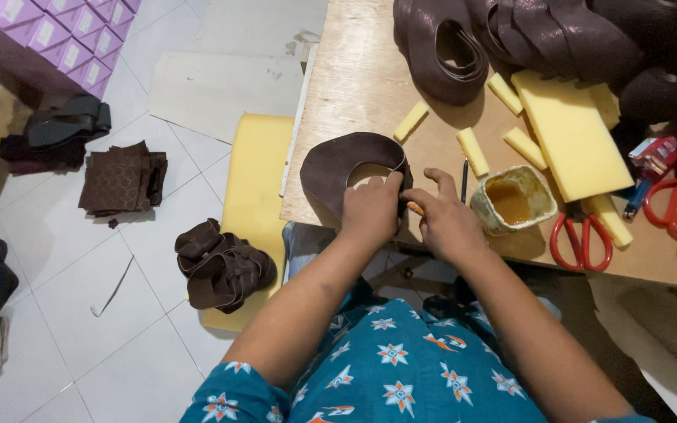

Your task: The person assembles a brown shoe upper by hand, folding and pressing the edges together. They use a small tool to smooth the seam and then apply glue with a brush to secure the joint. The finished shoe is placed on the table with other completed units.

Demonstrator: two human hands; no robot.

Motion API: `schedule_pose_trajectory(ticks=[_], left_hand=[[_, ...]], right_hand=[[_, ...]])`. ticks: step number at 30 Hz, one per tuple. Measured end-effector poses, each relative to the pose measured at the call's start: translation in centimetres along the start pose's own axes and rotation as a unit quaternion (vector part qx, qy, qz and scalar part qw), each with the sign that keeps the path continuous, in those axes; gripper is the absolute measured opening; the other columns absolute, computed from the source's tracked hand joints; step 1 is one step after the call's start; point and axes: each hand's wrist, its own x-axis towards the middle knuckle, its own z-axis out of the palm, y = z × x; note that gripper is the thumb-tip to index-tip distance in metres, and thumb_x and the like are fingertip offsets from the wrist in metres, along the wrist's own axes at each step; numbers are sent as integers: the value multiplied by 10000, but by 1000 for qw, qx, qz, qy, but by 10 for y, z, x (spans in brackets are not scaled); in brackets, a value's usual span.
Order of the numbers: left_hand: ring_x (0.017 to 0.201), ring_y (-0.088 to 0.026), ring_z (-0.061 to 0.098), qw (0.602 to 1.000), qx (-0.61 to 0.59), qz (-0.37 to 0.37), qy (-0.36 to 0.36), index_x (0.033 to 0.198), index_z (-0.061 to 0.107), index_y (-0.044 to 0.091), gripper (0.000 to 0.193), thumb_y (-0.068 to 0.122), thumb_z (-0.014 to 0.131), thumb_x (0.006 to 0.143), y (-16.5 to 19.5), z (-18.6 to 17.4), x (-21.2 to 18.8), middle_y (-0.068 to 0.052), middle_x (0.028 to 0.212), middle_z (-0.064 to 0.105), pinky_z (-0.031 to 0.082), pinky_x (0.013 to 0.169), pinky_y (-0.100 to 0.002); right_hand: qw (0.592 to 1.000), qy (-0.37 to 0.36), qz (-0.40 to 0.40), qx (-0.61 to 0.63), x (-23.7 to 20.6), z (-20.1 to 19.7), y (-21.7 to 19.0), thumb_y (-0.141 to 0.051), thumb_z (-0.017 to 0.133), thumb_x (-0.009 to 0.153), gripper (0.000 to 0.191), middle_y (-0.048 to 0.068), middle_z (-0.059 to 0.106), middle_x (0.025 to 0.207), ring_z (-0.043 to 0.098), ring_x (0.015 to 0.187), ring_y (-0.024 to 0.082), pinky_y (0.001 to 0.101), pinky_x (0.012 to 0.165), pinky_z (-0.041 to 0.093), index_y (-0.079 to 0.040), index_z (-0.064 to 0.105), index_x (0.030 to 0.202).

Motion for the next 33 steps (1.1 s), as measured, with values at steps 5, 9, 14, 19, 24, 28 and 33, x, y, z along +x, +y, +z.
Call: schedule_pose_trajectory(ticks=[5,9,14,19,24,28,33], left_hand=[[942,-323,704,1000,2,10,0,1220,533,141,491,142,744,777,4,-3,-3,-136,1065,668,501,784,-490],[977,-346,704,999,-32,12,-2,1292,520,153,454,108,682,871,6,-5,-4,-148,1058,690,544,800,-479],[1006,-363,685,993,-70,-47,-87,1398,489,257,557,84,633,889,10,-9,3,-171,1123,664,570,798,-465],[1044,-377,670,991,-124,-44,-33,1357,531,233,543,71,637,850,3,-7,4,-152,1165,675,546,835,-489],[1065,-399,673,959,-271,6,82,1235,606,153,398,60,612,848,-11,-13,-14,-182,1112,712,533,883,-482],[1072,-374,692,919,-377,55,100,1240,597,90,346,32,573,900,-12,-28,-36,-216,1093,705,550,904,-413],[1095,-189,642,680,-727,53,78,1328,439,76,338,58,552,1010,5,-43,-56,-150,1235,645,544,938,-325]], right_hand=[[998,-34,-30,-52,0,1,-5,-66,663,831,435,151,400,1533,689,982,399,492,789,563,-264,663,1218],[996,-31,22,-76,-8,9,1,-124,696,841,386,148,486,1440,696,931,406,494,809,565,-218,654,1212],[997,-27,55,-51,-8,16,12,-134,739,795,394,140,552,1300,688,944,395,501,808,556,-185,653,1176],[998,40,-12,40,-9,17,14,-90,738,765,437,150,627,1211,678,961,400,487,822,551,-151,654,1190],[908,144,93,383,-15,10,6,-129,624,910,359,91,684,1125,705,693,173,324,630,579,-56,551,1254],[846,22,168,505,-13,-1,5,-167,700,905,341,96,655,912,658,596,118,277,524,516,-59,603,1214],[845,47,113,520,-19,-3,-1,-137,739,902,252,18,598,723,492,534,99,254,475,389,-17,688,1118]])
